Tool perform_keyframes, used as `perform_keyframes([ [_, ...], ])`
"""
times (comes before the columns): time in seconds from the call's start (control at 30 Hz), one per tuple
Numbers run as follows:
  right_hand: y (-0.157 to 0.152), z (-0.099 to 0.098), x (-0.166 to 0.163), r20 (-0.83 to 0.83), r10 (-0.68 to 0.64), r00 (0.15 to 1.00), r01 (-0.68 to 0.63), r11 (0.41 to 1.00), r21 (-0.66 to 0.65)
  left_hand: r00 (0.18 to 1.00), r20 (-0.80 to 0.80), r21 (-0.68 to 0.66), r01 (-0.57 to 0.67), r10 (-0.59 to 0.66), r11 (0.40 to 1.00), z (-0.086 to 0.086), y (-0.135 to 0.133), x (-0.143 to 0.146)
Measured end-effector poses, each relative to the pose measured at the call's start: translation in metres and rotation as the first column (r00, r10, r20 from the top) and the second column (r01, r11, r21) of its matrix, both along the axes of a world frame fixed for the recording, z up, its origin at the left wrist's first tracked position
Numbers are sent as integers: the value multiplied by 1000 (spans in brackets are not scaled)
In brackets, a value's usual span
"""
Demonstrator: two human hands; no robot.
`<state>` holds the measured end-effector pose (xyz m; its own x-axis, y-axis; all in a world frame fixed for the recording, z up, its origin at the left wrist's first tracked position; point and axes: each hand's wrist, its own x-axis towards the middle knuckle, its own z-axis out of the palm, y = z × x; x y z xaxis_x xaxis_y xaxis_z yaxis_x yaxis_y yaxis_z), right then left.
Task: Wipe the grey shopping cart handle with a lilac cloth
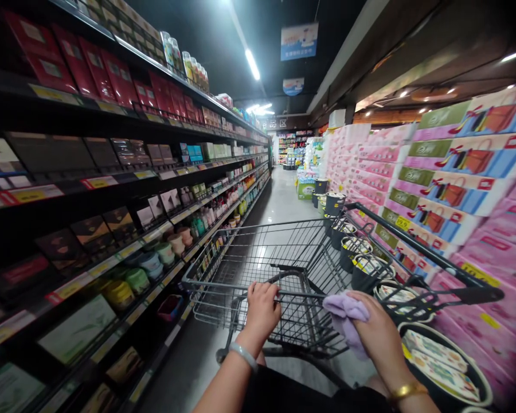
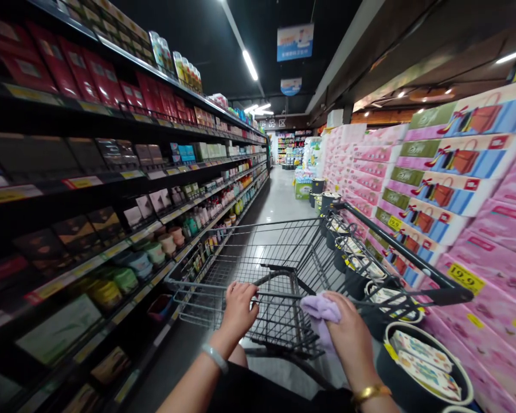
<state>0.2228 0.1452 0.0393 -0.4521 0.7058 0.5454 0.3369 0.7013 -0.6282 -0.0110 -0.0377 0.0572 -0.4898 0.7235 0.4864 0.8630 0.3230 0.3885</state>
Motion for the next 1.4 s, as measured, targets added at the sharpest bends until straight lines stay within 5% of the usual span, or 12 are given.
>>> perform_keyframes([
  [0.17, -16, -25, -11, -73, -23, 997, 25, 999, 24, 990, 103, 66, -105, 98, 992, 7, 15, 20],
  [0.3, -27, -34, -22, -45, 152, 987, -146, 983, 114, 991, 113, 114, 56, -69, 992, 9, 44, 50],
  [0.43, -8, -16, 0, -55, 5, 998, -2, 999, 54, 970, 126, 92, 197, -207, 976, 7, 60, 64],
  [0.53, 4, -6, 13, -4, -84, 996, 84, 996, 13, 964, 142, 82, 215, -225, 973, 5, 62, 63],
  [0.8, -6, -18, 8, -25, 10, 1000, -9, 999, 47, 973, 80, 86, 209, -216, 974, 3, 55, 60],
  [1.0, 9, -8, 48, -61, -192, 980, 195, 980, 49, 976, 77, 90, 195, -202, 977, 7, 54, 60],
  [1.4, -2, -9, 39, 28, -116, 993, 114, 991, 73, 978, 69, 37, 195, -198, 980, 12, 45, 39],
])
